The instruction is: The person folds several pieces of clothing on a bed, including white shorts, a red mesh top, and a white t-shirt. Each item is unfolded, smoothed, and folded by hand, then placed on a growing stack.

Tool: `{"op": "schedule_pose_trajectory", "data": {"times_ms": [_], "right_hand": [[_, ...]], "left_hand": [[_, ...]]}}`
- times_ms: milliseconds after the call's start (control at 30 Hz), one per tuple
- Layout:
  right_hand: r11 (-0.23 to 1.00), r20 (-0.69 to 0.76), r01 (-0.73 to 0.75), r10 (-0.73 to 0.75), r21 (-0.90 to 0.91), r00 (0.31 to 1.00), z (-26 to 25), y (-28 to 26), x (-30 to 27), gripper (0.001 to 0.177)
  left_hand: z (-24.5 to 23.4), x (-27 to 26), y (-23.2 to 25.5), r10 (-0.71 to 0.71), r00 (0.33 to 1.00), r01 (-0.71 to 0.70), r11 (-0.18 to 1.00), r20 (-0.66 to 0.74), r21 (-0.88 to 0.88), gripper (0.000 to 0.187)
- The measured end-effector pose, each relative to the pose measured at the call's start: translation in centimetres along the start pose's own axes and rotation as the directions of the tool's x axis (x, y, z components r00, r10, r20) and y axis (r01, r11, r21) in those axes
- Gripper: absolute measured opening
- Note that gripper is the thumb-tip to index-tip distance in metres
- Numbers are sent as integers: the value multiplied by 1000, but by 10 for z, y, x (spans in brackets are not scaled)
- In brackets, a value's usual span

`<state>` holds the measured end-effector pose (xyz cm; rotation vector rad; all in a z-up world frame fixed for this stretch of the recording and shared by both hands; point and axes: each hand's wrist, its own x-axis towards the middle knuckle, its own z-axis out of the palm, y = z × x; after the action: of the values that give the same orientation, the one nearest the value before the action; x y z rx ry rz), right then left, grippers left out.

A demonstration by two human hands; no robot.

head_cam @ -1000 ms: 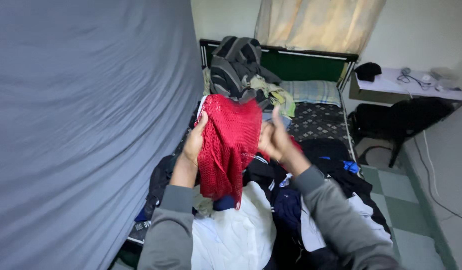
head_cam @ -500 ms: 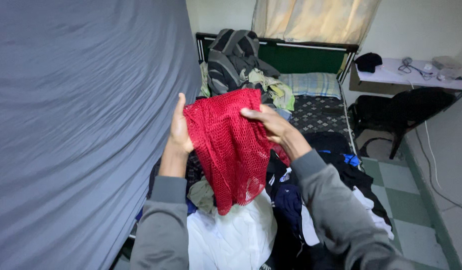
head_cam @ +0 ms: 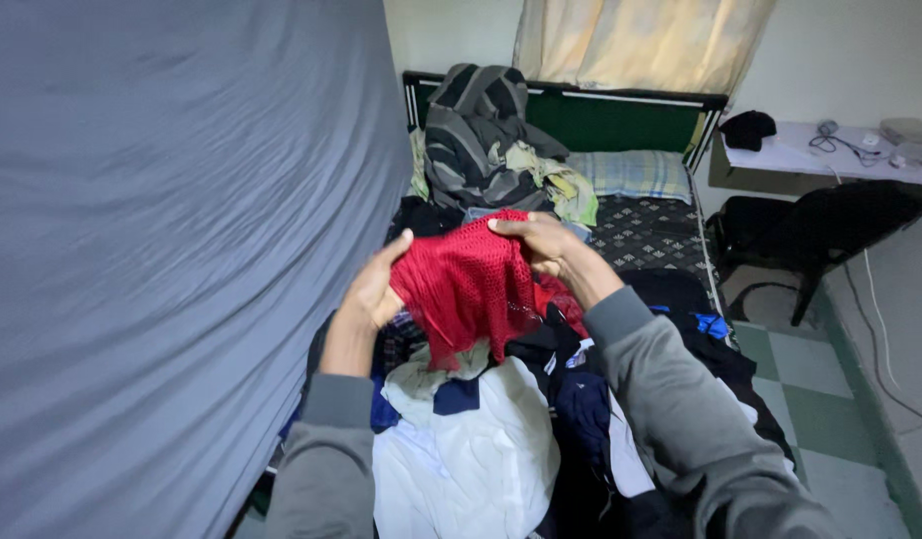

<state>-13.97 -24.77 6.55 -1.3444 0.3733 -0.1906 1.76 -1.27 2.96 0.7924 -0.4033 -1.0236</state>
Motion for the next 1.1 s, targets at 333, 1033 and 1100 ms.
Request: {"op": "schedule_pose_trajectory", "data": {"times_ms": [333, 1033, 1100], "right_hand": [[805, -378, -70, -198, -589, 904, -33, 17, 26, 59], [973, -130, 73, -104, -218, 986, -6, -8, -13, 39], [977, -76, 124, -138, -173, 987, -6, -8, -15, 38]], "left_hand": [[-8, 23, -1, 231, 922, -249, 968, -311, -20, 50], [11, 15, 8, 443, 886, -428, 895, -138, 123, 25], [13, 7, 8, 472, 875, -459, 880, -112, 119, 23]]}}
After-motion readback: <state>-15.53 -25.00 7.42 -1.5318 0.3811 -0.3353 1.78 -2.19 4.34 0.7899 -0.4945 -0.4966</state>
